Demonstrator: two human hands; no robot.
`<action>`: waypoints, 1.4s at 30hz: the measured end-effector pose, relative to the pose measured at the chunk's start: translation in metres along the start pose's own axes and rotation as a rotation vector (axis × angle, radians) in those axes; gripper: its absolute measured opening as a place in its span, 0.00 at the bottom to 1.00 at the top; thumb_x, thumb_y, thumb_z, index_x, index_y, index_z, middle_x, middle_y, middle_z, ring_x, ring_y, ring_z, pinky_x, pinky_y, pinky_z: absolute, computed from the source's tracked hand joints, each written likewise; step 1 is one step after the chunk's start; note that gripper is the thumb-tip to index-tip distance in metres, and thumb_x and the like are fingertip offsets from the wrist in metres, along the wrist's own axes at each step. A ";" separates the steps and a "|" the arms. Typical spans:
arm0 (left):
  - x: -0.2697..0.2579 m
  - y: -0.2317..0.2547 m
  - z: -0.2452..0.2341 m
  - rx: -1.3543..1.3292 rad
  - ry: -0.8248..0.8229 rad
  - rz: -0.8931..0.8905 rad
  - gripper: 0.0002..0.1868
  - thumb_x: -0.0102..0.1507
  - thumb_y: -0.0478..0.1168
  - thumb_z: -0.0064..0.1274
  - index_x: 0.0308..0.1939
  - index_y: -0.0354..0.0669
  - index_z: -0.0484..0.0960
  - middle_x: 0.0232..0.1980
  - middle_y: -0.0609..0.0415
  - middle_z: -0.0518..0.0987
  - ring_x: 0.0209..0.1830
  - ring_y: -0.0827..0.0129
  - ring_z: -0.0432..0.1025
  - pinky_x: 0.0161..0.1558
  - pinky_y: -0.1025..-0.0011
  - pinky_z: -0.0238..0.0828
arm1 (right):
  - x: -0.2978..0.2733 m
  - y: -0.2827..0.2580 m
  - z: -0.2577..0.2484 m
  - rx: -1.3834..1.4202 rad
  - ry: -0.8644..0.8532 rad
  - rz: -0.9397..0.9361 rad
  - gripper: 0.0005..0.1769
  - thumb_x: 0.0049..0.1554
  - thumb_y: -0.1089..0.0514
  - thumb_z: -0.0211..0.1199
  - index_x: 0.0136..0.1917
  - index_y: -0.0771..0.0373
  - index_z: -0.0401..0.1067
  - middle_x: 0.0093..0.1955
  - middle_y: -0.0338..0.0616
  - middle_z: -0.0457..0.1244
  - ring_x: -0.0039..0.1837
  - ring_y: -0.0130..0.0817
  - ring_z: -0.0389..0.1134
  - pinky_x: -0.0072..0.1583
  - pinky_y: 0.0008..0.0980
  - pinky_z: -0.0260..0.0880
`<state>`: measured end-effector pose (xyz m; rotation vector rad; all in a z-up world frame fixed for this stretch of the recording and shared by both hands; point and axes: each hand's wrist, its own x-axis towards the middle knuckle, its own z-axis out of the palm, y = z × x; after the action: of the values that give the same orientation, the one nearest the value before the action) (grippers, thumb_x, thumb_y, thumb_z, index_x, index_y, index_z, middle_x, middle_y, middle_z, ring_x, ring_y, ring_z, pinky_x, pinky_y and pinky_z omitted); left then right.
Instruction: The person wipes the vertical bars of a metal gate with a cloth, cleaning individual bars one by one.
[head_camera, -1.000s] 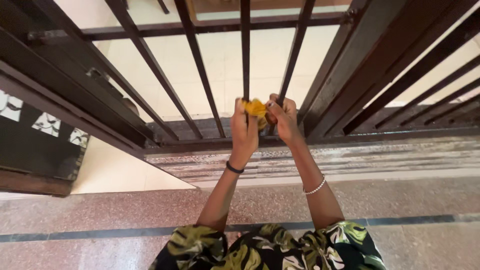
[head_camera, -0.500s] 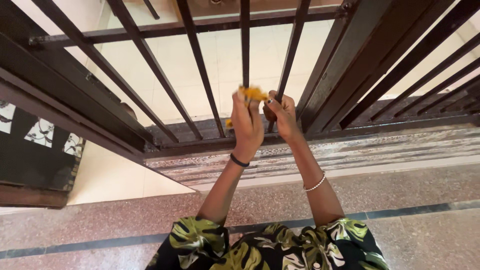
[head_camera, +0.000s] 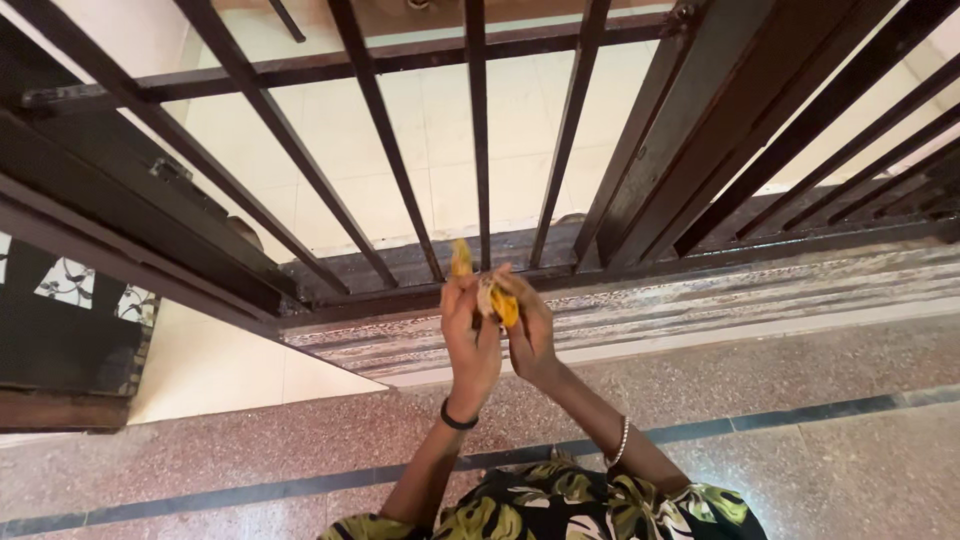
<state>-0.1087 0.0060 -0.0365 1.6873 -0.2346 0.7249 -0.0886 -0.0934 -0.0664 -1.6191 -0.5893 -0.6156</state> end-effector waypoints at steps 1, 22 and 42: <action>0.011 0.006 -0.002 -0.067 -0.058 -0.127 0.24 0.66 0.27 0.44 0.66 0.44 0.77 0.61 0.47 0.76 0.53 0.60 0.74 0.51 0.64 0.75 | -0.005 0.003 0.000 0.055 0.076 0.122 0.15 0.67 0.62 0.55 0.67 0.64 0.69 0.66 0.55 0.64 0.67 0.42 0.69 0.65 0.41 0.75; 0.102 -0.044 0.042 0.043 -0.055 0.270 0.25 0.77 0.55 0.37 0.48 0.32 0.65 0.30 0.49 0.72 0.24 0.65 0.68 0.28 0.65 0.64 | 0.116 0.024 -0.048 0.782 0.083 0.454 0.42 0.71 0.25 0.28 0.63 0.64 0.63 0.46 0.40 0.62 0.45 0.28 0.60 0.48 0.30 0.61; 0.102 -0.030 0.033 -0.073 -0.088 0.192 0.27 0.76 0.57 0.37 0.47 0.31 0.68 0.26 0.54 0.68 0.22 0.70 0.65 0.26 0.69 0.61 | 0.100 0.034 -0.053 0.653 0.059 0.563 0.39 0.64 0.30 0.35 0.70 0.62 0.61 0.64 0.42 0.65 0.66 0.33 0.67 0.70 0.34 0.65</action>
<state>-0.0022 0.0057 -0.0049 1.6430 -0.4843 0.7749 0.0036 -0.1467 -0.0164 -1.0636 -0.2262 -0.0316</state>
